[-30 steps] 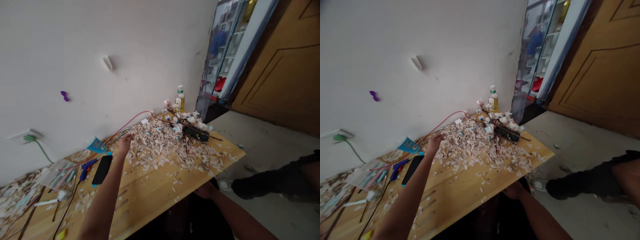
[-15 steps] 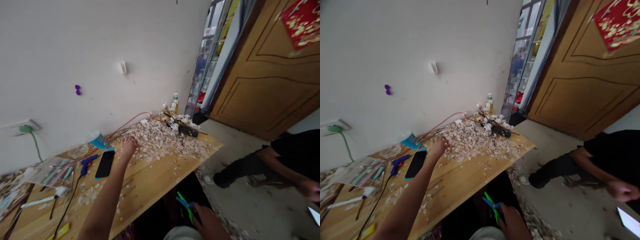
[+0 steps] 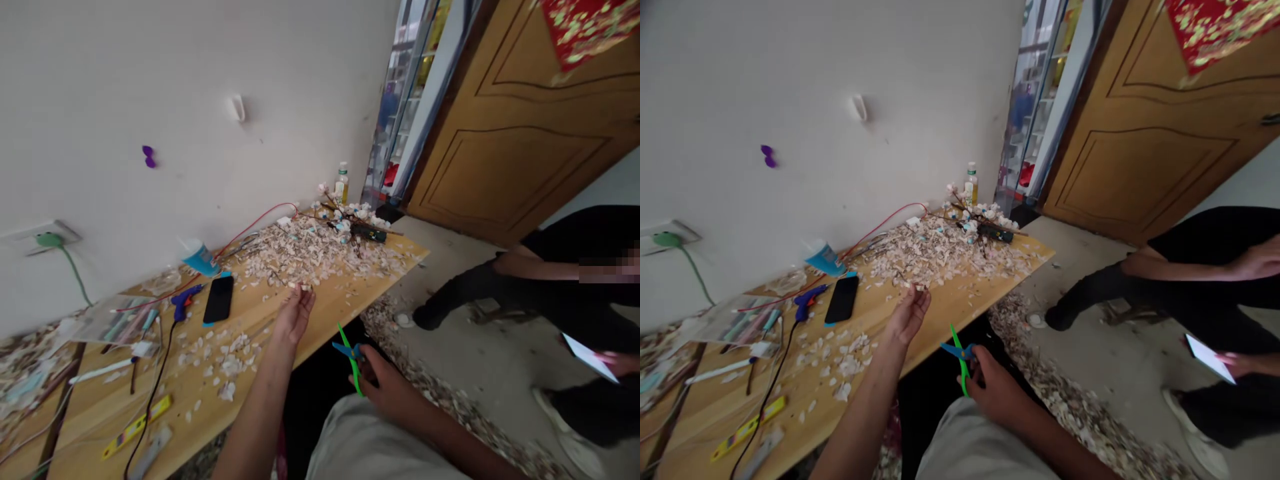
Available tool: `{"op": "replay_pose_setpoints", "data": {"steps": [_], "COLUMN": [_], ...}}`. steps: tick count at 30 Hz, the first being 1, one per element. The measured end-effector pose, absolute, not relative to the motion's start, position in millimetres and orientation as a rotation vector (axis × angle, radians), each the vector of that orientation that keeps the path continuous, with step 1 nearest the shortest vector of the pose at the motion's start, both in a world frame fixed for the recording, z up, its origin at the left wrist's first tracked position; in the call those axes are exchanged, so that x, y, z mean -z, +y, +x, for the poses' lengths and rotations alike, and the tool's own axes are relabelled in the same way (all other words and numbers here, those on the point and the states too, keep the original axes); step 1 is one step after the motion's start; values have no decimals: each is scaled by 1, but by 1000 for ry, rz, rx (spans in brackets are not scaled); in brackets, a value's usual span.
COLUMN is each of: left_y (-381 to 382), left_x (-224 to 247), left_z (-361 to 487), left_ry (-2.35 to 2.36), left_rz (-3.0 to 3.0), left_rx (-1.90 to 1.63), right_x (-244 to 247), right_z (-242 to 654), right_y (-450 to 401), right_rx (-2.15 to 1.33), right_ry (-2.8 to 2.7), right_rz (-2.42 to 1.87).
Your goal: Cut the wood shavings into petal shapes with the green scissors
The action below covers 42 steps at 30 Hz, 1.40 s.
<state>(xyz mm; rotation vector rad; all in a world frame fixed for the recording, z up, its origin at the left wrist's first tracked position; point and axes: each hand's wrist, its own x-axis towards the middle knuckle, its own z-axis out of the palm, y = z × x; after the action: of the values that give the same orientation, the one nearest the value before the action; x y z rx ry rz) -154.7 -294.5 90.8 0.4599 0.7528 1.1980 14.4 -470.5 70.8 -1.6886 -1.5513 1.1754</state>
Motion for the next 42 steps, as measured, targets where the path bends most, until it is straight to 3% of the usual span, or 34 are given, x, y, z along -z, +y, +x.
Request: {"op": "replay_pose_setpoints", "data": {"steps": [4, 8, 19, 42], "left_y": [-321, -336, -346, -342], "left_x": [-105, -113, -107, -87], "left_z": [-158, -156, -144, -153], "left_ry": [637, 669, 668, 843], "left_rz": [406, 462, 459, 590], "left_rx": [-1196, -1221, -1305, -1247], "right_x": [-95, -118, -137, -131], "right_z": [0, -8, 2, 9], "right_y": [-466, -461, -449, -432], "right_rx": [-1508, -1604, -907, -777], "right_ry": [-1410, -1398, -1861, -2087], "right_rz": [-1451, -1294, -1746, -1872]}}
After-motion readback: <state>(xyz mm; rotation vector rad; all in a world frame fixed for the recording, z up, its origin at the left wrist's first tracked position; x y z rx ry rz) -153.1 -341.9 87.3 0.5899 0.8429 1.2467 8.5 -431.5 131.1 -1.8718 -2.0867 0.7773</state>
